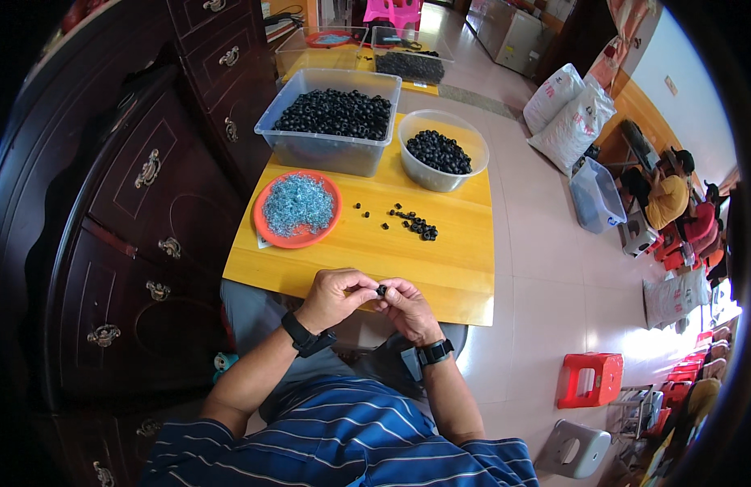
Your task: Assembling small black plastic components by hand at a workbench using a manual foot-pedal fixture.
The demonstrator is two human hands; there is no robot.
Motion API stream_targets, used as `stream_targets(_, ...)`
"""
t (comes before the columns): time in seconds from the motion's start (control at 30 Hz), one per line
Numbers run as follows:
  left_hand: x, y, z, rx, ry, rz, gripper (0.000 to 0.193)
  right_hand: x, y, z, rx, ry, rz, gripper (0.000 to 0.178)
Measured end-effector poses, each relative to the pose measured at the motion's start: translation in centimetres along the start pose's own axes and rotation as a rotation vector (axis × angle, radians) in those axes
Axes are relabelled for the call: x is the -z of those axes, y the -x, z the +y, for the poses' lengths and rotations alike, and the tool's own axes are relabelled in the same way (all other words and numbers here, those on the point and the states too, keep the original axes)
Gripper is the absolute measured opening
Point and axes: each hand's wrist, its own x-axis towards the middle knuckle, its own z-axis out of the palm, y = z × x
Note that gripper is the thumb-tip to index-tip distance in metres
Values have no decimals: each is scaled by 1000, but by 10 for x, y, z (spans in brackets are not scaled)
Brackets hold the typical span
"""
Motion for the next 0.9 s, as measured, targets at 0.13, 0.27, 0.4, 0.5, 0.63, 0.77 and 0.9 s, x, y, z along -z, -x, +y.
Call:
stream_targets(0.13,0,2,1,118,93,-15,7,1,0,1,2,2,4,20)
stream_targets(0.27,1,3,3,120,56,-18,6,1,1,1,-5,11,19,22)
stream_targets(0.4,-2,8,-2,133,116,-2,6,-1,0,0,-4,12,19,22)
stream_targets(0.5,-2,10,0,148,105,-4,8,1,1,0,-3,24,26,22)
stream_targets(0.63,2,12,-9,145,131,-81,13,-4,4,-4,-37,53,-3,22)
stream_targets(0.77,11,5,2,229,263,-273,22,-16,4,-13,-62,124,-47,24)
stream_targets(0.9,15,5,0,-17,105,-368,27,-17,6,-20,-83,178,-108,24)
